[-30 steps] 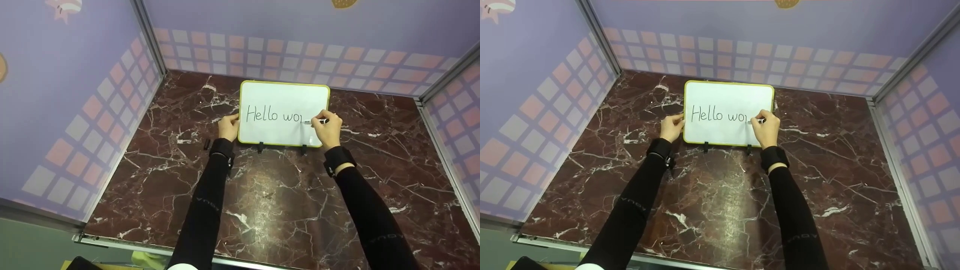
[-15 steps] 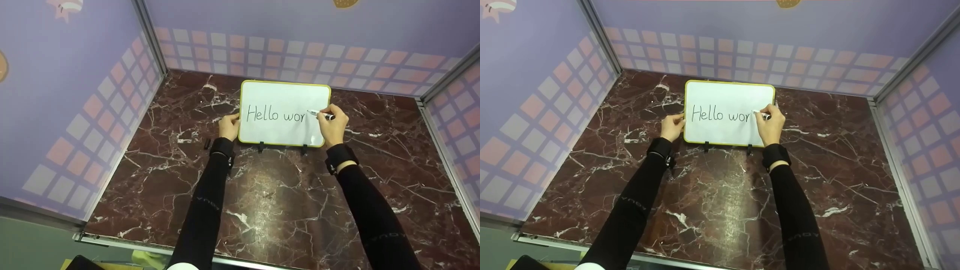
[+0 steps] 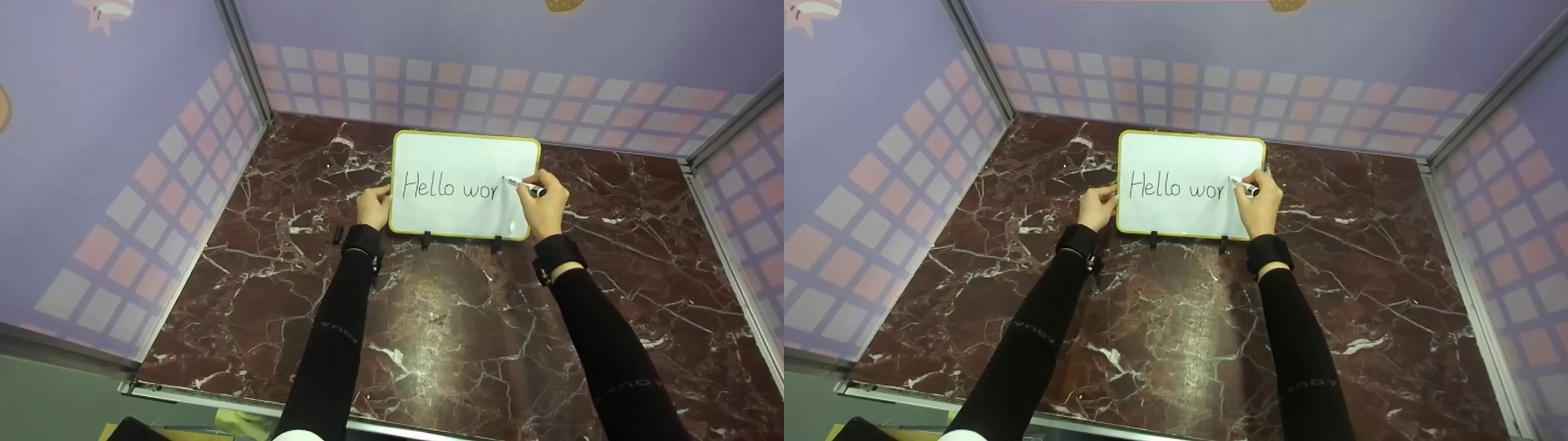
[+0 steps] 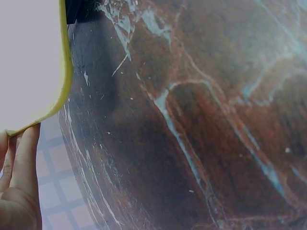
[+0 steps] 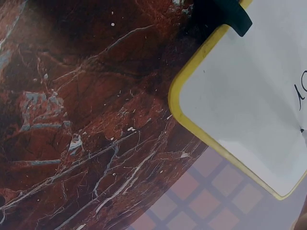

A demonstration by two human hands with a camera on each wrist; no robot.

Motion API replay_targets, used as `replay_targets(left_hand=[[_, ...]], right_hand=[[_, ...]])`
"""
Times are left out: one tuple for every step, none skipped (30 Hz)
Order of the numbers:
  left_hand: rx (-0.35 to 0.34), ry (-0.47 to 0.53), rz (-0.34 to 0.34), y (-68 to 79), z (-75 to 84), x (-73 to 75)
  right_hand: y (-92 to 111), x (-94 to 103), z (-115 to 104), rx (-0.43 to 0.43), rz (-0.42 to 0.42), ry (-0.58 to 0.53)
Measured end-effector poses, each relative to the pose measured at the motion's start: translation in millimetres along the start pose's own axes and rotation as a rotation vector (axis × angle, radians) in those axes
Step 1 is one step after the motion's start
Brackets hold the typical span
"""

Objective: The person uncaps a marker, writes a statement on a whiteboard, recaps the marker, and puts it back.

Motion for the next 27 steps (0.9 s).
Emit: replay_targets(left_hand=[[-0.004, -0.004, 0.002, 0.0, 0.5, 0.2], [-0.005, -0.008, 0.004, 0.0, 0.7, 0.4], [-0.004, -0.014, 0.004, 0.0, 0.7, 0.6], [-0.003, -0.017, 0.005, 0.0, 0.8, 0.9], [-0.001, -0.018, 0.002, -0.1, 0.8, 1.0], [0.001, -0.018, -0.001, -0.1, 0.9, 1.2], [0.000, -0.018, -0.002, -0.3, 1.0, 1.4], [0.000, -0.016, -0.004, -0.5, 1.0, 1.6], [0.001, -0.013, -0.006, -0.7, 1.1, 1.6], [-0.001, -0.010, -0.006, -0.9, 1.2, 1.7], [-0.002, -0.005, -0.005, -1.0, 1.1, 1.7], [0.001, -0.001, -0.004, -1.0, 1.0, 1.8], [0.004, 0.001, -0.004, -0.7, 0.7, 1.8], [0.008, 0.003, -0.004, -0.3, 0.4, 1.7], [0.011, 0.007, -0.006, 0.2, 0.2, 1.5], [0.012, 0.008, -0.005, 0.6, 0.2, 1.6], [0.015, 0.013, -0.006, 1.1, 0.4, 1.6], [0.018, 0.014, -0.009, 1.5, 0.4, 1.5], [0.016, 0.012, -0.008, 1.5, 0.6, 1.5], [0.016, 0.010, -0.009, 1.4, 0.7, 1.5], [0.018, 0.007, -0.010, 1.2, 0.7, 1.5], [0.021, 0.004, -0.012, 0.9, 0.6, 1.3], [0.027, 0.005, -0.014, 0.9, 0.4, 1.0], [0.030, 0.004, -0.016, 0.6, 0.0, 0.6], [0.032, 0.001, -0.017, 0.3, 0.0, 0.2], [0.033, -0.001, -0.019, 0.1, -0.1, -0.4], [0.033, -0.002, -0.020, -0.1, 0.0, -0.8]], right_hand=[[0.3, 0.1, 0.0, 0.002, -0.002, 0.005], [0.8, 0.1, 0.0, 0.003, -0.006, 0.012], [1.3, 0.1, 0.2, 0.000, -0.012, 0.020], [1.9, 0.3, 0.6, -0.002, -0.019, 0.028], [2.6, 0.6, 1.1, -0.006, -0.027, 0.037], [3.3, 1.0, 1.4, -0.010, -0.034, 0.046], [3.9, 1.6, 1.9, -0.012, -0.040, 0.054], [4.3, 2.2, 2.5, -0.015, -0.044, 0.064], [4.5, 3.0, 3.2, -0.017, -0.046, 0.072], [4.5, 3.9, 3.9, -0.016, -0.045, 0.078], [4.4, 4.8, 4.7, -0.014, -0.042, 0.083], [4.1, 5.6, 5.3, -0.011, -0.040, 0.082], [3.8, 6.6, 5.8, -0.009, -0.037, 0.079], [3.5, 7.9, 5.9, -0.011, -0.031, 0.073], [3.3, 9.6, 5.7, -0.011, -0.022, 0.067], [2.6, 11.4, 5.4, -0.013, -0.011, 0.056], [1.8, 13.3, 5.0, -0.014, 0.002, 0.046], [0.9, 15.3, 4.3, -0.015, 0.014, 0.034], [0.2, 17.5, 3.5, -0.015, 0.030, 0.025], [-1.0, 19.4, 3.3, -0.017, 0.044, 0.018], [-2.0, 20.9, 3.5, -0.014, 0.055, 0.014], [-3.2, 22.1, 4.1, -0.012, 0.062, 0.009], [-3.9, 22.9, 4.6, -0.009, 0.067, 0.012], [-4.1, 23.6, 5.4, -0.008, 0.067, 0.015], [-4.4, 24.2, 6.5, -0.007, 0.070, 0.021], [-4.6, 24.4, 7.7, -0.007, 0.072, 0.029], [-4.5, 24.6, 8.8, -0.010, 0.071, 0.035]])
Point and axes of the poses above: each hand's wrist, its own y-axis away from the middle knuckle, its own x-axis out of the back of the hand, z = x × y, the point moved 5 cm from there along -y, towards the middle knuckle, and after that the axes turned 11 degrees about -x, right-handed, at the moved point
